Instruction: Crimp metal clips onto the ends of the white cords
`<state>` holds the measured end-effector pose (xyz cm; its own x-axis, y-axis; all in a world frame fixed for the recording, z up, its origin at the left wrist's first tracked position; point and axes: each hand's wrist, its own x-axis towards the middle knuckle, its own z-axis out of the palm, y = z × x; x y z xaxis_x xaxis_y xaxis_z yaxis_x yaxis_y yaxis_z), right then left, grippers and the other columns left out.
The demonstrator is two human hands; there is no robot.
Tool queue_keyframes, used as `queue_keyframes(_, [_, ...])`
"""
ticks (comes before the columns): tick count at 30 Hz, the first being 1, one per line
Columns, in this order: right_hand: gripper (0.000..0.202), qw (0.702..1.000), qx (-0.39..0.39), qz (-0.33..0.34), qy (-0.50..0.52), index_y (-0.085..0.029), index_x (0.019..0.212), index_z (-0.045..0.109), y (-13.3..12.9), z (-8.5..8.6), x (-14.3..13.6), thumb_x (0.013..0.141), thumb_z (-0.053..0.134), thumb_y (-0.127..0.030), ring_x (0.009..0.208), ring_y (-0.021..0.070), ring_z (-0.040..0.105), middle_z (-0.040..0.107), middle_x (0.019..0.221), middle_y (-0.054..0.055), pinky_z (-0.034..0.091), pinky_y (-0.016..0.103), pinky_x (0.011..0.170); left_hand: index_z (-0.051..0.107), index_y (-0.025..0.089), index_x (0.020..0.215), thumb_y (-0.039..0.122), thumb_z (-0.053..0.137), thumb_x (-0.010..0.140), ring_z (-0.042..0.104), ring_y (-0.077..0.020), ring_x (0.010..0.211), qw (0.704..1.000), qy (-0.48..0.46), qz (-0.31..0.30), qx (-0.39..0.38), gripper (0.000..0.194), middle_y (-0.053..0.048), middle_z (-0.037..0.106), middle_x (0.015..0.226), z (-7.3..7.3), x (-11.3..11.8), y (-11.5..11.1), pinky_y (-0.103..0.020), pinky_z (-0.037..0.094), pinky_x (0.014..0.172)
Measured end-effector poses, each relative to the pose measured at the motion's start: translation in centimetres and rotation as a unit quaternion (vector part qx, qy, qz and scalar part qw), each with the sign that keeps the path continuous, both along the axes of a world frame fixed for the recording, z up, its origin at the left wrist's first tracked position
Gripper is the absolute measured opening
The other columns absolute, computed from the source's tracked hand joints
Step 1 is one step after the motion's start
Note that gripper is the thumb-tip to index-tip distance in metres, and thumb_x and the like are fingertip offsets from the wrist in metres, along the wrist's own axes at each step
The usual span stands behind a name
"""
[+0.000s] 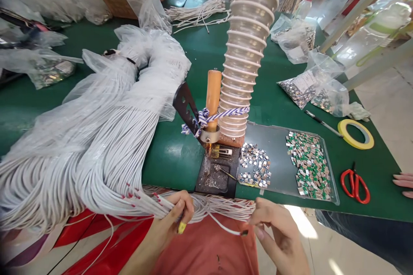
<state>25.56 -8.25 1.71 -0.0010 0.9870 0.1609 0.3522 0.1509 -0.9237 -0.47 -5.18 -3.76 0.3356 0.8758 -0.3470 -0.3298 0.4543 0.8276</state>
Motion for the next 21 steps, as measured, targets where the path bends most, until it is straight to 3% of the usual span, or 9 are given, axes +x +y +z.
queue_keyframes(2, [0.007, 0.991, -0.014, 0.114, -0.064, -0.027, 0.087, 0.069, 0.3, 1.1, 0.1, 0.091, 0.063, -0.026, 0.061, 0.0201, 0.059, 0.065, 0.069, 0.003, 0.049, 0.031, 0.057, 0.062, 0.015, 0.072, 0.065, 0.059, 0.085, 0.029, -0.0062, 0.036, 0.999, -0.043, 0.013, -0.03, 0.052, 0.007, 0.042, 0.041, -0.5, 0.4, -0.4, -0.018, 0.02, 0.041])
queue_keyframes(5, [0.013, 0.983, -0.028, 0.152, -0.097, -0.026, 0.084, 0.065, 1.1, 1.9, -1.8, 0.092, 0.061, -0.016, 0.063, 0.0166, 0.06, 0.065, 0.071, 0.0, 0.049, 0.026, 0.057, 0.063, 0.014, 0.07, 0.073, 0.054, 0.083, 0.03, -0.0069, 0.039, 0.994, -0.098, 0.014, -0.052, 0.061, 0.006, 0.041, 0.041, -0.8, 1.3, -0.7, -0.019, 0.022, 0.043])
queue_keyframes(8, [0.013, 0.98, -0.008, 0.182, -0.082, -0.025, 0.09, 0.065, 1.6, 1.5, -5.1, 0.091, 0.061, -0.013, 0.069, 0.0158, 0.063, 0.065, 0.076, 0.0, 0.052, 0.024, 0.063, 0.064, 0.013, 0.07, 0.078, 0.048, 0.083, 0.03, -0.0064, 0.037, 0.989, -0.129, -0.021, -0.067, 0.068, 0.004, 0.045, 0.045, -0.7, 2.1, -0.7, -0.019, 0.022, 0.039])
queue_keyframes(14, [0.023, 0.975, 0.011, 0.164, -0.149, -0.02, 0.091, 0.066, 1.9, -0.1, -9.7, 0.091, 0.049, -0.005, 0.076, 0.0183, 0.057, 0.058, 0.083, 0.005, 0.05, 0.028, 0.064, 0.059, 0.017, 0.074, 0.078, 0.055, 0.078, 0.042, -0.0088, 0.05, 0.986, -0.114, -0.051, -0.109, 0.062, 0.004, 0.046, 0.063, 0.3, 2.5, -0.7, -0.02, 0.036, 0.047])
queue_keyframes(21, [0.023, 0.966, 0.034, 0.152, -0.205, -0.018, 0.092, 0.066, 1.7, -0.7, -9.9, 0.091, 0.047, -0.006, 0.072, 0.0195, 0.049, 0.053, 0.081, 0.006, 0.045, 0.029, 0.058, 0.056, 0.017, 0.078, 0.074, 0.062, 0.077, 0.039, -0.0086, 0.055, 0.99, -0.095, -0.065, -0.083, 0.057, 0.003, 0.043, 0.072, 0.7, 2.3, -0.6, -0.018, 0.033, 0.047])
